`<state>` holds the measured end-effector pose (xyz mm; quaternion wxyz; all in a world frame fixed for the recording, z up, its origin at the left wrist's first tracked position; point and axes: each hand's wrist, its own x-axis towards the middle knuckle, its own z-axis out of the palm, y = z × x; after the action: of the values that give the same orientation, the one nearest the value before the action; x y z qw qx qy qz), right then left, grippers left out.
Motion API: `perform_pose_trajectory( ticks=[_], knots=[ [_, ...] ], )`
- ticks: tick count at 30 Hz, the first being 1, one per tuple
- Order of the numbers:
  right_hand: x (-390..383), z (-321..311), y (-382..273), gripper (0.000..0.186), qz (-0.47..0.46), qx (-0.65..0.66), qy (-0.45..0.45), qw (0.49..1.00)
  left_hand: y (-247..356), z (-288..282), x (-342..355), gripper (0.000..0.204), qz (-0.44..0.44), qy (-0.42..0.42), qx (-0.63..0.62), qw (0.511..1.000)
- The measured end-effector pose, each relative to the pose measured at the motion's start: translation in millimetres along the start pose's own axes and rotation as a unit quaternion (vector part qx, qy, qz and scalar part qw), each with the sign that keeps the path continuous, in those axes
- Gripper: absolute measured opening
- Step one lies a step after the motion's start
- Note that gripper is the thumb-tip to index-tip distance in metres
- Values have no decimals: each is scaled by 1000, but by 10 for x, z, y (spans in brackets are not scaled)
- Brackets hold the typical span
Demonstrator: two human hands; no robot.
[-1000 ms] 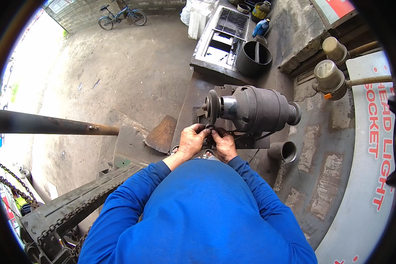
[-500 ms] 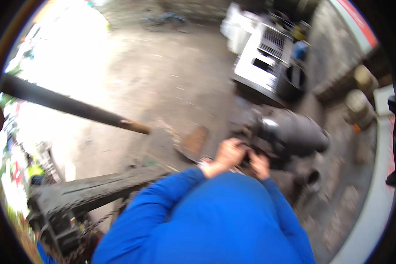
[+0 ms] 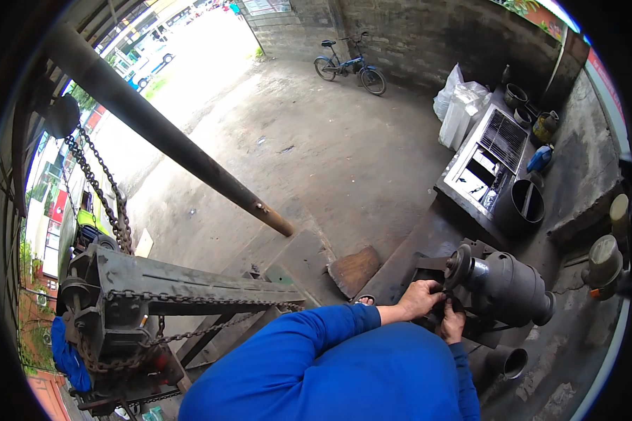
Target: The person selects a bearing from a tray, washes hands, puts on a glove, and installs the bearing into a component on a bench grinder. The person then removes the glove and continues handling the bearing.
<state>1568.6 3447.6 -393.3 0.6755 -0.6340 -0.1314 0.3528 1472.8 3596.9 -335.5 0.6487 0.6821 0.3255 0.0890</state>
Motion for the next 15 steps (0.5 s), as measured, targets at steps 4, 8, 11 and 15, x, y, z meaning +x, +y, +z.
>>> perform_pose_trajectory(
  ticks=[4,8,11,15],
  knots=[
    [-19,-24,-29,27,-29,-36,20,999,25,48,8,28,-26,-4,-37,999],
    [41,4,-96,28,-45,-17,18,999,65,35,79,30,-42,-18,-72,996],
    [73,9,-135,27,-16,-38,34,999,64,22,107,31,-64,-22,-77,995],
    [74,16,-127,25,-14,-27,4,1000,23,17,107,31,-86,-20,-93,992]
  ],
)
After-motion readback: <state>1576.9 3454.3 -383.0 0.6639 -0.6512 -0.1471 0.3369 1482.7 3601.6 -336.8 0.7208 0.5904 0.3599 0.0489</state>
